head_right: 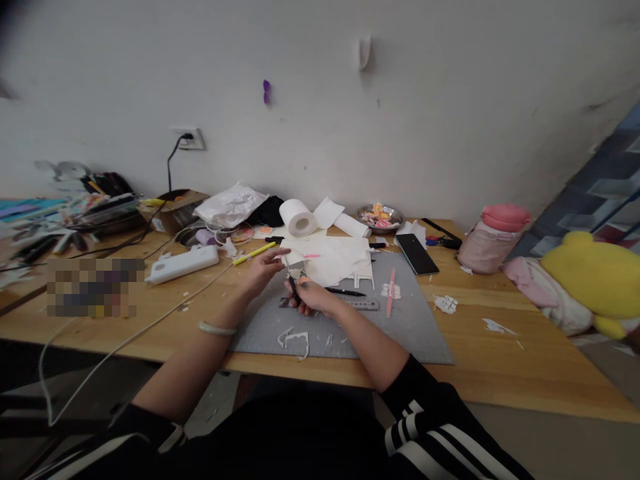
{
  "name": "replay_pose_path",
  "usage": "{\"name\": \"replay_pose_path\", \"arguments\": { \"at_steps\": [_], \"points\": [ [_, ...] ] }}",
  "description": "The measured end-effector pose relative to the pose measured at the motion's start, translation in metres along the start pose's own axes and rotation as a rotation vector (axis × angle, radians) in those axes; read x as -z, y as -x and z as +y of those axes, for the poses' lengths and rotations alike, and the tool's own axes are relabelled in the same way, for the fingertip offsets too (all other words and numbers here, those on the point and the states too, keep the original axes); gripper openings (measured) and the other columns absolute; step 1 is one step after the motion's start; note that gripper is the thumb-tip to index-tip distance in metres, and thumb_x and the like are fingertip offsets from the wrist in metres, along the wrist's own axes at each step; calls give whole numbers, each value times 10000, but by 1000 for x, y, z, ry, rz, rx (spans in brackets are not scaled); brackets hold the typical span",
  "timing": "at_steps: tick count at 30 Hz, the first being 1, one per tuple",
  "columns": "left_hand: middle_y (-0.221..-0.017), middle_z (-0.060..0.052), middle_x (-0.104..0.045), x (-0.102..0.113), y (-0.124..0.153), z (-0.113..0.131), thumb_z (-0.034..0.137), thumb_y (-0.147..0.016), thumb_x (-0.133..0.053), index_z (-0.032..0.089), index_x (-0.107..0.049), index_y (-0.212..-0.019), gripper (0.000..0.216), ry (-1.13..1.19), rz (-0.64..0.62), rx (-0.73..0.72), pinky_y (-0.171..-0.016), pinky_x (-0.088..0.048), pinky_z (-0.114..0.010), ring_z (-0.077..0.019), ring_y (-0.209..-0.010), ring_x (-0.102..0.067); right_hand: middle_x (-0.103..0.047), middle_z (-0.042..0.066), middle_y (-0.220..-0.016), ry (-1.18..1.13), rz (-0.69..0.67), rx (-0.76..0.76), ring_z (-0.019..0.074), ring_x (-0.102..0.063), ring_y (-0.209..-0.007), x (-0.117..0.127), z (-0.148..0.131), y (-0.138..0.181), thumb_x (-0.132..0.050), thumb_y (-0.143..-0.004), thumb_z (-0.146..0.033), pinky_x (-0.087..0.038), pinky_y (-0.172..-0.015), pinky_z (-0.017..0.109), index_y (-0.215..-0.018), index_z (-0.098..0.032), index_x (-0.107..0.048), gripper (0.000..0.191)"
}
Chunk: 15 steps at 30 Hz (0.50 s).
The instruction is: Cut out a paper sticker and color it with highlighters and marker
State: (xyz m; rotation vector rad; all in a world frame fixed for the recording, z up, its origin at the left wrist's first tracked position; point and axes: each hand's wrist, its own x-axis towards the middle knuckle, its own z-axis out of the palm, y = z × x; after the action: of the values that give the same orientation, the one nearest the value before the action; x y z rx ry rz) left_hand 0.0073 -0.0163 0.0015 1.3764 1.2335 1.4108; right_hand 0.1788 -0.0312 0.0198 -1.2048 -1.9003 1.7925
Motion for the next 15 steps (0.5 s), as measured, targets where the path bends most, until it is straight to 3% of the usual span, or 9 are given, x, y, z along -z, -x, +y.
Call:
{"name": "replay_pose_path", "arguments": {
  "at_steps": [8, 15],
  "points": [
    [-1096, -70, -612, 2, -1, 1, 271, -844, -599, 133, -611, -1024, 226, -7, 6, 2, -859, -472, -411, -197, -979, -582, -518, -45, -650, -5, -7, 4, 35, -417, -421, 1, 0, -1, -425, -947, -412, -347, -372, 160, -952, -127, -556, 314],
    [-1068, -66, -616, 2, -1, 1, 276, -849, -593, 133, -608, -1019, 223, 11, 0, 19, -839, -478, -398, -189, -948, -587, -518, -45, -656, -10, -7, 5, 35, -419, -426, 1, 0, 0, -438, -944, -399, -349, -375, 159, -953, -127, -556, 297]
  ]
}}
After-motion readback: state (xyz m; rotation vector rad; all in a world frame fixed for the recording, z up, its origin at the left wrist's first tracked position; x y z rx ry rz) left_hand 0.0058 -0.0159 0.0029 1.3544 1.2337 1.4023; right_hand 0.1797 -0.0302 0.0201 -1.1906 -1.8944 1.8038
